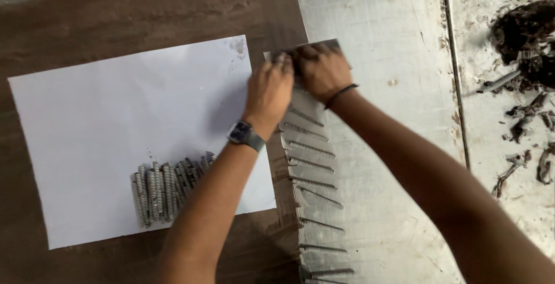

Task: The person repeatedly sands small metal springs on a workbench using a sanding block, holding each spring with one hand while rubbing it back and forth. Finished springs are placed on a white sheet, and debris is periodically swept aside.

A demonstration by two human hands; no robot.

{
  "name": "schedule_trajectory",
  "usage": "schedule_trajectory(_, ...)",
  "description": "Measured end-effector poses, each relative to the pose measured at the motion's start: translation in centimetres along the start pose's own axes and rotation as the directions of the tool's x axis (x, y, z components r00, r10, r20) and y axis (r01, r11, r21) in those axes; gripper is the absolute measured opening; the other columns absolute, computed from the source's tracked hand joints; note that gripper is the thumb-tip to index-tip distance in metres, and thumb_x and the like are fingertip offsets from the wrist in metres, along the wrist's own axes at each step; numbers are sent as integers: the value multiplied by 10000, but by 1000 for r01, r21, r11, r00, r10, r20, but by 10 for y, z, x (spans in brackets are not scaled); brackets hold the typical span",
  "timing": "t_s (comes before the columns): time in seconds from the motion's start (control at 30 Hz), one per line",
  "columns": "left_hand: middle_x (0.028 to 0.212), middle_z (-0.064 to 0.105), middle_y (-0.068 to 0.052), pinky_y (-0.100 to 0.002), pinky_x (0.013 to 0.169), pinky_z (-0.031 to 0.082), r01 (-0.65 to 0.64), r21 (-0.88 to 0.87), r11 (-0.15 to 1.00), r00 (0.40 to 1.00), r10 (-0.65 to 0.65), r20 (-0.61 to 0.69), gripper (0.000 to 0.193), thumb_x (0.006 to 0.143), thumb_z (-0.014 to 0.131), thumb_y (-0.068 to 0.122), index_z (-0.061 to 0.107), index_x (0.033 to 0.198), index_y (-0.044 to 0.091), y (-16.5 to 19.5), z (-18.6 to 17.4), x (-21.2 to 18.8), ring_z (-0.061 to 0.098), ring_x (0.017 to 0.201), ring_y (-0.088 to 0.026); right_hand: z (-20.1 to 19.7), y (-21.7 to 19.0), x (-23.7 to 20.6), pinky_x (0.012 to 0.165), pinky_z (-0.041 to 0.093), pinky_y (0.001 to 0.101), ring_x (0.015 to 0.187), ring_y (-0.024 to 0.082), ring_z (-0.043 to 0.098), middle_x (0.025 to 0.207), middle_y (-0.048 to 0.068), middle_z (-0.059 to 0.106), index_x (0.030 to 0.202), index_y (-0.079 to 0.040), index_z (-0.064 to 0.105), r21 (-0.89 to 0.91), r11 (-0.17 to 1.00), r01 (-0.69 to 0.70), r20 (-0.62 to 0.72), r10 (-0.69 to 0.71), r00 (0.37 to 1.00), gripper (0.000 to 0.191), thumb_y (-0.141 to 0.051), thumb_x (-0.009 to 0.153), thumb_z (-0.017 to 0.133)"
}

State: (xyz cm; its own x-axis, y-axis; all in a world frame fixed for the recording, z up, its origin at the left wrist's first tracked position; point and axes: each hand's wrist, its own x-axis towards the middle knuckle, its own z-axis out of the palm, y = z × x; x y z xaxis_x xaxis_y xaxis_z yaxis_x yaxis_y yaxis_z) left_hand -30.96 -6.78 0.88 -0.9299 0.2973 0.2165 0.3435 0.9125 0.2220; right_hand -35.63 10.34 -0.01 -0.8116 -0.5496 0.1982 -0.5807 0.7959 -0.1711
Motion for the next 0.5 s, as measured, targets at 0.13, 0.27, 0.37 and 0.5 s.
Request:
schedule_trajectory(0.13, 1304, 709, -102, -395, 835, 515, -37, 63, 997, 999, 38, -14, 326, 965, 536, 96, 708, 1229, 13, -12, -1, 8, 680, 1028, -249, 22, -11, 1, 894, 512, 459, 1235, 257, 618, 1277, 69, 701, 1206, -114, 719, -35, 999, -28, -15, 27, 1000, 326, -205, 921, 589)
schedule_trajectory(0.27, 1322, 708, -69, -384, 851, 518, -16, 99, 995, 999, 21, -48, 323, 963, 541, 98, 713, 1230, 44, -29, 3, 17, 682, 1010, -232, 24, -8, 22, 888, 516, 465, 1200, 265, 626, 1248, 66, 709, 1224, -106, 724, -21, 998, -51, -35, 50, 998, 333, -198, 935, 587)
schedule_trajectory(0.37, 1318, 705, -65, -392, 863, 511, -18, 32, 999, 997, 20, -71, 308, 991, 548, 91, 708, 1251, 47, -43, 7, 24, 680, 1017, -246, 17, -5, 39, 893, 519, 462, 1198, 266, 631, 1239, 63, 713, 1228, -99, 729, -13, 998, -65, -43, 64, 997, 311, -174, 954, 600)
schedule_trajectory(0.5, 1284, 697, -96, -406, 915, 497, -36, -220, 975, 967, -21, -253, 464, 796, 624, 53, 707, 1253, 38, -67, 14, 42, 645, 1031, -294, 0, -3, 45, 906, 513, 463, 1133, 275, 643, 1230, 62, 715, 1138, -119, 746, 14, 998, -62, -57, 62, 996, 290, -248, 884, 689)
